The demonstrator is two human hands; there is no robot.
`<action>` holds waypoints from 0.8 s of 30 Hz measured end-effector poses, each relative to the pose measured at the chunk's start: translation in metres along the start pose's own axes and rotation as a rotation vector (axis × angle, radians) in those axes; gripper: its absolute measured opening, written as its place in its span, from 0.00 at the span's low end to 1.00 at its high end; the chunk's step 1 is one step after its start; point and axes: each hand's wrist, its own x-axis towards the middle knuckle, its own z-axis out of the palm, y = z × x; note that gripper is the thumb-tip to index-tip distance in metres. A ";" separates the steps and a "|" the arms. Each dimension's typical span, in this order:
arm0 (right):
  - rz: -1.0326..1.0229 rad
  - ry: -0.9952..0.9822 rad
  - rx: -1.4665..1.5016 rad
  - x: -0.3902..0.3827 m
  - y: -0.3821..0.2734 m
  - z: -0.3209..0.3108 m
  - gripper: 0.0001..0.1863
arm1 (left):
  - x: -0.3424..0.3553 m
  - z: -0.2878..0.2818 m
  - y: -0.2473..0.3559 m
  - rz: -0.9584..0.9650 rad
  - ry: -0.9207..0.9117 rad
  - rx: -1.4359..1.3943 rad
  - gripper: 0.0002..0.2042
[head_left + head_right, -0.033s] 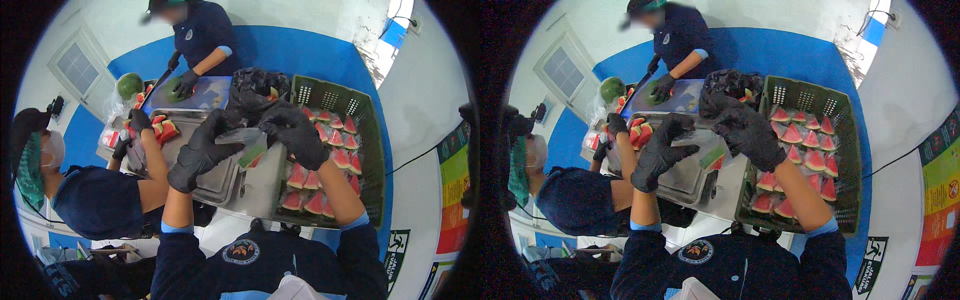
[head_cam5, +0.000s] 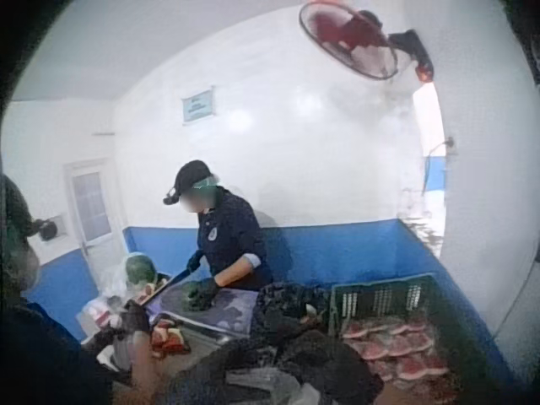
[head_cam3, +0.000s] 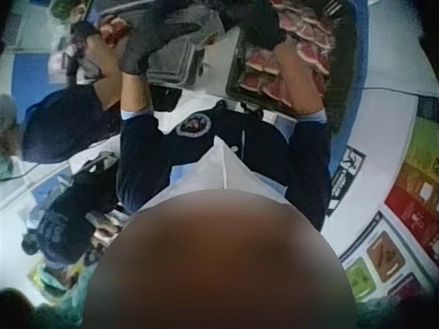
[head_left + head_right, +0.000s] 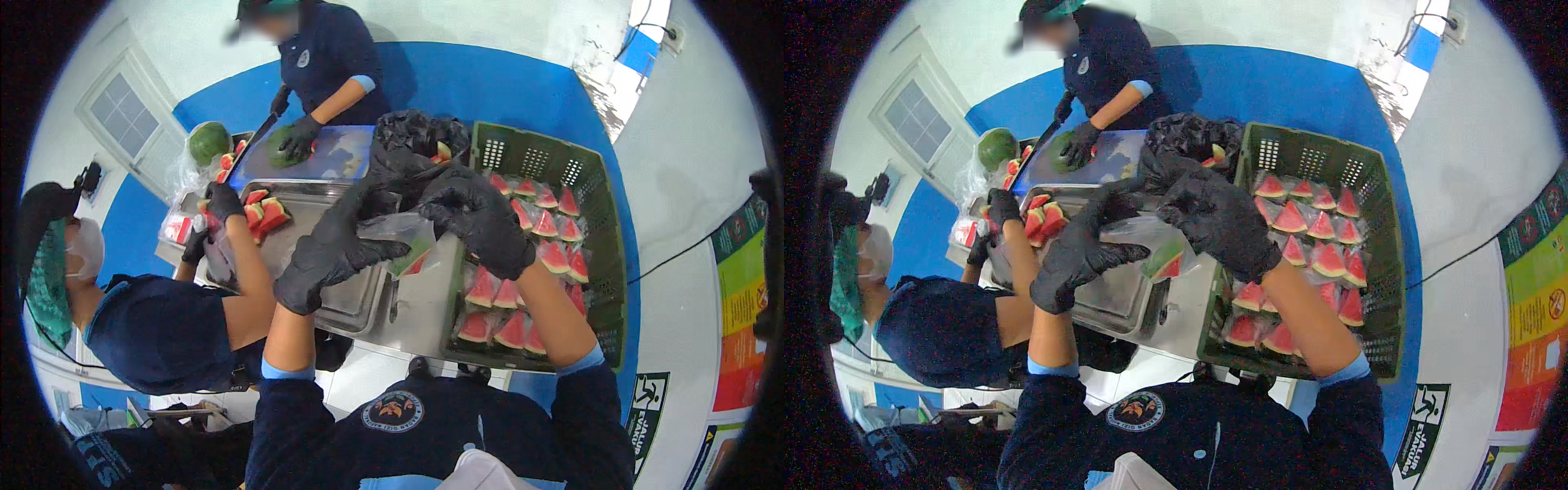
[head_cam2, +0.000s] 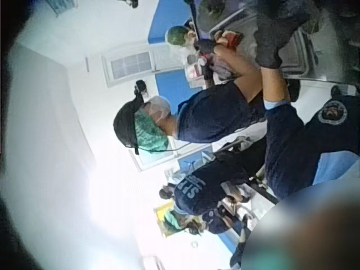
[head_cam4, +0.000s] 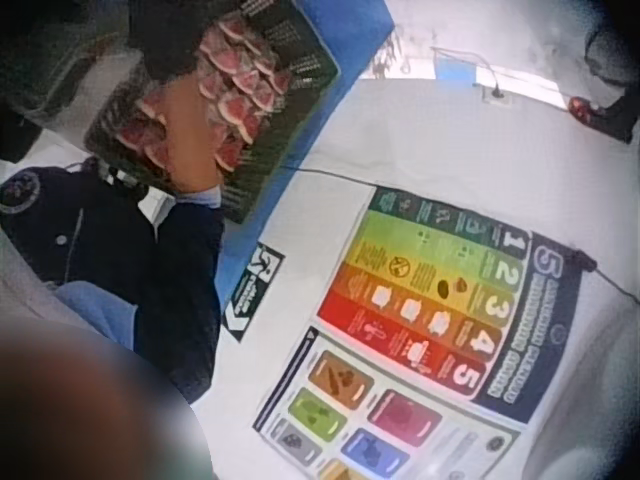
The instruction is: The person repeatedly picks watermelon slices from a metal tray, places them into clear plastic bags, and arranges the filled bags in a green crate. A coworker cuts whole watermelons in the background.
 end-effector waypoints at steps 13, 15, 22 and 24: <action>0.331 -0.035 0.478 -0.059 0.063 -0.050 0.19 | 0.078 0.055 0.058 0.222 -0.165 0.323 0.20; 0.330 0.080 0.462 -0.065 0.073 -0.062 0.19 | 0.070 0.076 0.060 0.367 -0.181 0.425 0.17; 0.386 0.169 0.751 -0.089 0.108 -0.120 0.18 | 0.087 0.144 0.042 0.705 -0.365 0.467 0.34; 0.397 0.141 0.692 -0.092 0.118 -0.135 0.16 | 0.102 0.168 0.033 0.835 -0.338 0.512 0.36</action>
